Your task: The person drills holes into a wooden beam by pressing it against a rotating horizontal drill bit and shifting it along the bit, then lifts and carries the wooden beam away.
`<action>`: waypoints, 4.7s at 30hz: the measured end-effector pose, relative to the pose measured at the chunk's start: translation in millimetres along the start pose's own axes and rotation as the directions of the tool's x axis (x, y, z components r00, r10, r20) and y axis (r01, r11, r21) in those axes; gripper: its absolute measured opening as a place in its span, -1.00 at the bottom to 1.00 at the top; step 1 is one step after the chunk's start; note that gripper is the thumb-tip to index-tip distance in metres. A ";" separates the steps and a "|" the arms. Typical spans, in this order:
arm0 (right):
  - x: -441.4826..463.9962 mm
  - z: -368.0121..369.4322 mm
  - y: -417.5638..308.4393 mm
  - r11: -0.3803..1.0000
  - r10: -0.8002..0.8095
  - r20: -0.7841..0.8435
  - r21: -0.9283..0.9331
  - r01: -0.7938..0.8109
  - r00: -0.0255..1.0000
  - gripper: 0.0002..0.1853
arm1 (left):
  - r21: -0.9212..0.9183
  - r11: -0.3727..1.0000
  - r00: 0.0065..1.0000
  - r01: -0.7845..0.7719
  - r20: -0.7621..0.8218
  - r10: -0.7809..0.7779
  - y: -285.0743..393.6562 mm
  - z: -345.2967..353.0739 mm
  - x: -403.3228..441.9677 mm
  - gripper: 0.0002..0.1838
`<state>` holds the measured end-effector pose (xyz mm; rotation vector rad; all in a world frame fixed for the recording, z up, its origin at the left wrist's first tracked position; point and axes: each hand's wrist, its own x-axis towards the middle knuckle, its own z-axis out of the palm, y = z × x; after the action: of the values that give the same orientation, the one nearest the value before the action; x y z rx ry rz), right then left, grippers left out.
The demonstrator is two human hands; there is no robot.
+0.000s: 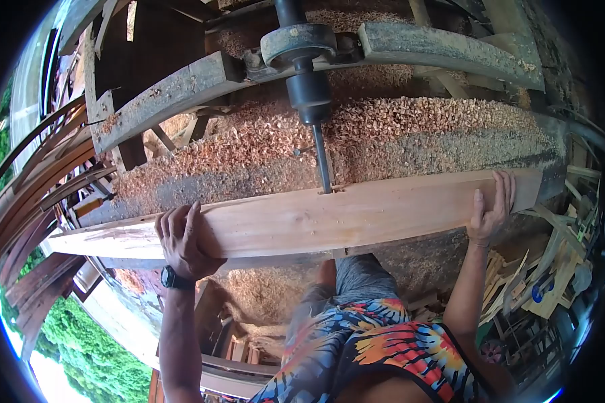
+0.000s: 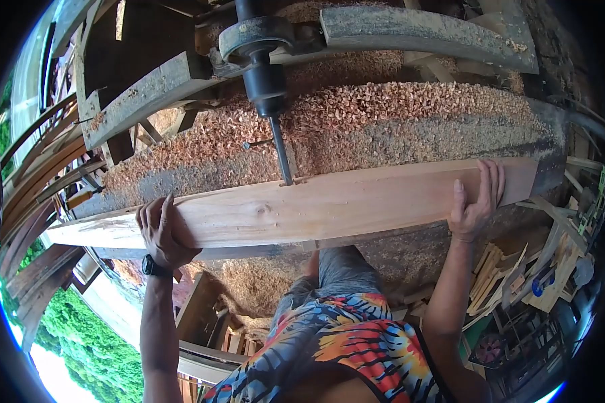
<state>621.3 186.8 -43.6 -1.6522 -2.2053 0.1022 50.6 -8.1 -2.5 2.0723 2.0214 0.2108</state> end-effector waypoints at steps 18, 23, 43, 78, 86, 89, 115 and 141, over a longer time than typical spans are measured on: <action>55.2 18.2 3.4 0.998 -0.054 0.009 -0.015 0.054 0.998 -0.45 | 0.028 0.998 0.999 0.053 -0.001 -0.053 -5.8 -2.7 25.9 0.32; -5.8 -5.3 0.0 0.999 0.014 0.025 -0.033 -0.013 1.000 -0.40 | 0.008 1.000 1.000 0.004 0.015 -0.004 2.2 -0.3 2.2 0.21; 74.8 23.5 0.0 0.999 -0.046 0.019 -0.003 0.046 0.999 -0.44 | 0.004 0.998 0.998 0.058 -0.011 -0.058 -12.3 -3.0 34.1 0.28; 81.8 25.8 5.7 0.998 -0.060 -0.012 -0.015 0.060 0.998 -0.46 | 0.039 0.998 0.998 0.054 0.026 -0.055 -6.4 -4.1 40.0 0.29; 46.2 9.7 7.4 1.000 -0.022 -0.004 -0.019 0.022 1.000 -0.43 | 0.007 1.000 1.000 0.004 -0.014 -0.004 4.7 -3.6 28.5 0.22; 52.1 15.4 10.1 0.999 -0.042 -0.021 -0.021 0.042 0.999 -0.44 | 0.004 1.000 1.000 0.002 -0.031 -0.002 0.0 -2.0 30.3 0.22; 68.7 21.8 -4.7 0.999 -0.017 0.003 -0.030 0.017 1.000 -0.41 | 0.001 1.000 1.000 0.002 0.025 -0.002 -25.0 -8.2 35.9 0.28; 55.4 18.8 -9.6 1.000 0.002 -0.012 -0.027 -0.002 1.000 -0.38 | 0.009 1.000 0.999 -0.001 0.040 0.001 -23.8 -11.7 34.4 0.23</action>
<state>593.0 238.9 -44.1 -1.6649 -2.2057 0.0638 25.8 27.4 0.2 2.0666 2.0018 0.1592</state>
